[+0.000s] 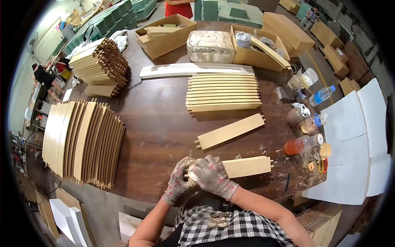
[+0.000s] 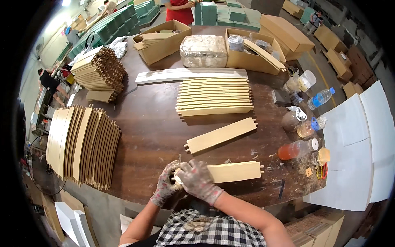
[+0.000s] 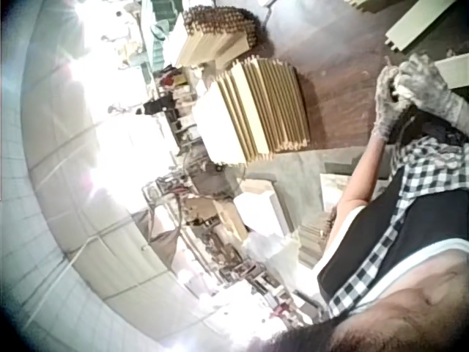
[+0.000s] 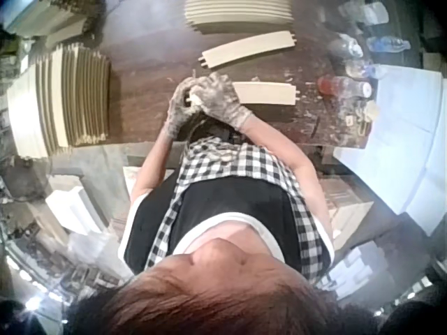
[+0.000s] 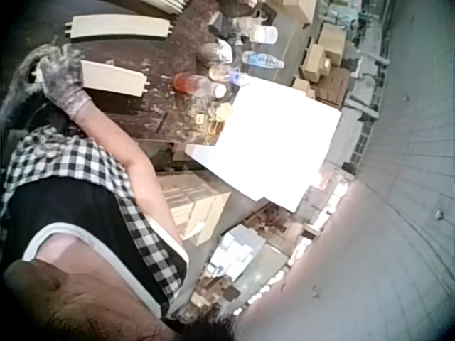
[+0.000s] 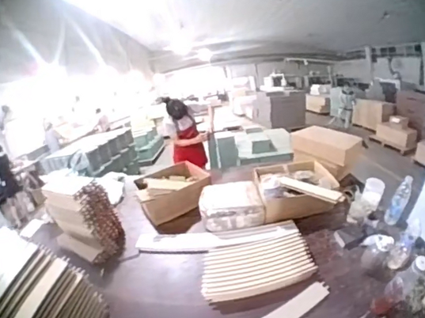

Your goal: The person pours liquid from a bottle onto a cloth, wipes wooden slats with the cloth, and stacks them onto a pile on the table.

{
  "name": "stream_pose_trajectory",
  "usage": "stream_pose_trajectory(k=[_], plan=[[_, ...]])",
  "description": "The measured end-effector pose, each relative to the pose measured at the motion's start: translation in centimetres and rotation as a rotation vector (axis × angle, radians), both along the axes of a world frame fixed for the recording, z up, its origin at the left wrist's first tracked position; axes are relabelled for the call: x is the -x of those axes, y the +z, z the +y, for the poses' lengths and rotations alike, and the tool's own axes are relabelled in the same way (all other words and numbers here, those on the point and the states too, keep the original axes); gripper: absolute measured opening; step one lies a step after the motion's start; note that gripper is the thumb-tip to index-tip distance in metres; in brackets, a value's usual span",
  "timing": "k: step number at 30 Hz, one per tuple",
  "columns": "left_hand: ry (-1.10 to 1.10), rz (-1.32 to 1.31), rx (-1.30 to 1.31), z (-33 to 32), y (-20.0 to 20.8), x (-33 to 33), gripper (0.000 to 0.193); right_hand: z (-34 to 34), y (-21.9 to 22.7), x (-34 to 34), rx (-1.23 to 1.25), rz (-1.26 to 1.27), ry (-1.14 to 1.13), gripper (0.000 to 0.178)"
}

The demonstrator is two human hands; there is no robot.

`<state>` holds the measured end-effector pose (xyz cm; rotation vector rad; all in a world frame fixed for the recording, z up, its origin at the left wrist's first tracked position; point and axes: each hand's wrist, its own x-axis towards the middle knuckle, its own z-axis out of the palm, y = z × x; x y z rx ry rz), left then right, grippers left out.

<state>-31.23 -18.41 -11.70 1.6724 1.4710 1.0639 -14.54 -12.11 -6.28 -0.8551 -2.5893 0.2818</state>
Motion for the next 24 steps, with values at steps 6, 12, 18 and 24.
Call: stream_pose_trajectory(k=[6,12,18,24], plan=[[-0.010,-0.086,-0.064,0.0,-0.4,0.6,0.064,0.2,-0.4,-1.5,0.073,0.014,-0.131,0.016],[0.000,-0.062,-0.106,1.3,-0.5,0.2,0.052,-1.4,-4.2,1.2,-0.117,0.134,-0.115,0.020],[-0.008,0.003,-0.108,0.5,-0.9,0.8,0.063,2.5,-2.5,-14.1,-0.336,0.091,-0.611,0.016],[0.035,-0.404,0.129,0.2,1.4,-0.2,0.079,1.2,-1.3,-21.5,-0.107,0.270,-0.909,0.019]])
